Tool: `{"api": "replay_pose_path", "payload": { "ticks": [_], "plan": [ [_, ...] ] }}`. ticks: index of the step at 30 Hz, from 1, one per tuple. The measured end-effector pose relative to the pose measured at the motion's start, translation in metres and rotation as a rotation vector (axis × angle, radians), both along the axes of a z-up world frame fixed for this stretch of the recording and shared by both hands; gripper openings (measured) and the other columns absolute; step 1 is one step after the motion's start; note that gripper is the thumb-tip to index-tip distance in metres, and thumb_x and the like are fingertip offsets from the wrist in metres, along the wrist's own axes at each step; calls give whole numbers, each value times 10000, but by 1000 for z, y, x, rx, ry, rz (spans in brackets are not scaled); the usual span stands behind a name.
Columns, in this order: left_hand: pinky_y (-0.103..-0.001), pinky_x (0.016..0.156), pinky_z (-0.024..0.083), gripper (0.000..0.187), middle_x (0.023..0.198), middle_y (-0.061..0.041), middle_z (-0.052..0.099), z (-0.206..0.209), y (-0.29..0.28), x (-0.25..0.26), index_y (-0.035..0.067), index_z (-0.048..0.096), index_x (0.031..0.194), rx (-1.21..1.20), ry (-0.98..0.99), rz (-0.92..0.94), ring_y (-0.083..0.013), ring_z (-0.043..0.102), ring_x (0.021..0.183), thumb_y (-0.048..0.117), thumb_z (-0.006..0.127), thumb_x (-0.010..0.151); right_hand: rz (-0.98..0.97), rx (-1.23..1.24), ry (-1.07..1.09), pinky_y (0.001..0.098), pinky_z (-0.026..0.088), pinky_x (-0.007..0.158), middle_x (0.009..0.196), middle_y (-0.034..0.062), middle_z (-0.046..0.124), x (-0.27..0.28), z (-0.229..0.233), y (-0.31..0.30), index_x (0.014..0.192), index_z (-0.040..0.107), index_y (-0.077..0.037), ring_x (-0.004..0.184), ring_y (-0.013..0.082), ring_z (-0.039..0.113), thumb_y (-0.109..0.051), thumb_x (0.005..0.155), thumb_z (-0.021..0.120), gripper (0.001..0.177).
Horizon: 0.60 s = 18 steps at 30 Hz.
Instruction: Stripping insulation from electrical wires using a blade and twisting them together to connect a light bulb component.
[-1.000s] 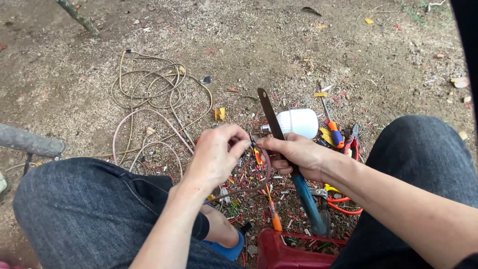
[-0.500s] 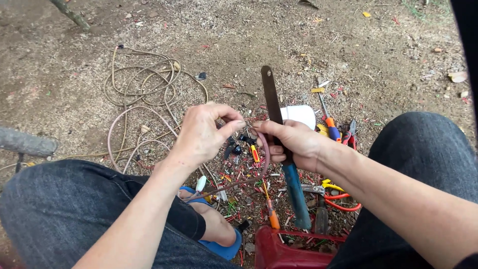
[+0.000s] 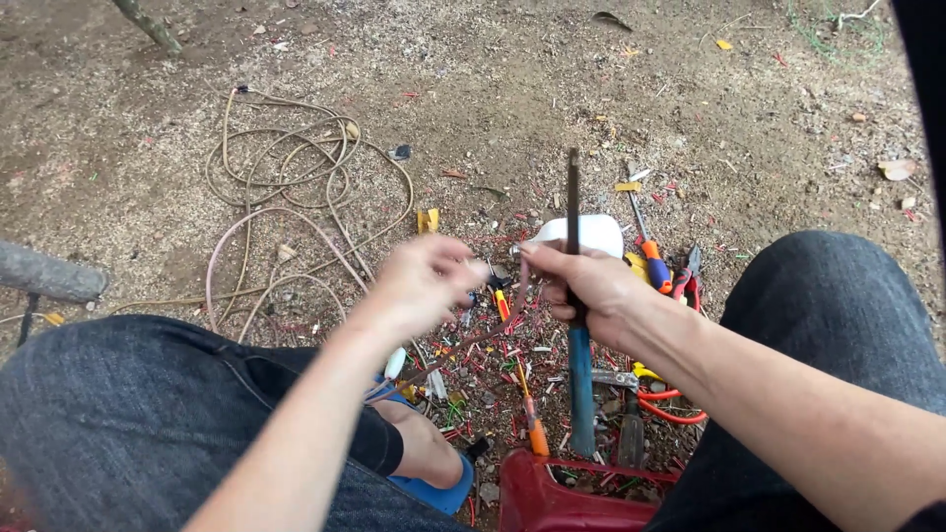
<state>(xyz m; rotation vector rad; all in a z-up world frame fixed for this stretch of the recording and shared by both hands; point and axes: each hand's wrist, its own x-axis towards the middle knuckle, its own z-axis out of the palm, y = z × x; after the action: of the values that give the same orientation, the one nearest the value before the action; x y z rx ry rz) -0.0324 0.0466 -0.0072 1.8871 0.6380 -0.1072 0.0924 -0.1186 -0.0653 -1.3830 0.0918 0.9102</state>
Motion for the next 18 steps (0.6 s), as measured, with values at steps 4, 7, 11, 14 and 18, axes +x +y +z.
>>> {"api": "replay_pose_path", "payload": {
  "ticks": [4, 7, 11, 14, 18],
  "plan": [
    [-232, 530, 627, 521, 1141, -257, 740, -31, -22, 11, -93, 596, 1365, -206, -60, 26, -218, 793, 743, 236, 681, 969, 26, 69, 11, 186, 304, 384, 768, 51, 602, -1, -7, 8, 990, 680, -66, 494, 75, 458, -209, 886, 845, 242],
    [-137, 443, 547, 410, 965, -207, 738, -43, -27, 17, -101, 649, 1293, -378, -94, 74, -171, 753, 614, 175, 633, 990, -10, 73, 27, 196, 288, 383, 766, 63, 612, -2, -9, 6, 990, 674, -76, 491, 97, 447, -202, 896, 841, 230],
    [-139, 404, 520, 327, 874, -172, 729, -36, -29, 17, -60, 726, 1123, -373, -97, 120, -143, 715, 562, 233, 650, 999, 4, 56, 1, 189, 283, 384, 732, 26, 564, -1, -7, 6, 976, 670, -79, 485, 76, 439, -222, 911, 833, 226],
    [-165, 359, 460, 290, 776, -150, 707, -39, -28, 17, -17, 750, 1043, -331, -124, 138, -110, 624, 479, 253, 650, 1005, -2, 58, 9, 190, 284, 386, 707, 15, 528, 0, -4, 7, 973, 661, -80, 476, 77, 439, -239, 917, 829, 238],
    [-195, 391, 445, 264, 716, -126, 711, -50, -20, 19, 41, 781, 955, -220, -154, 143, -91, 567, 486, 277, 671, 998, -29, 62, 33, 205, 297, 391, 707, 15, 509, -6, 10, 6, 996, 663, -82, 469, 92, 437, -339, 935, 807, 302]
  ]
}}
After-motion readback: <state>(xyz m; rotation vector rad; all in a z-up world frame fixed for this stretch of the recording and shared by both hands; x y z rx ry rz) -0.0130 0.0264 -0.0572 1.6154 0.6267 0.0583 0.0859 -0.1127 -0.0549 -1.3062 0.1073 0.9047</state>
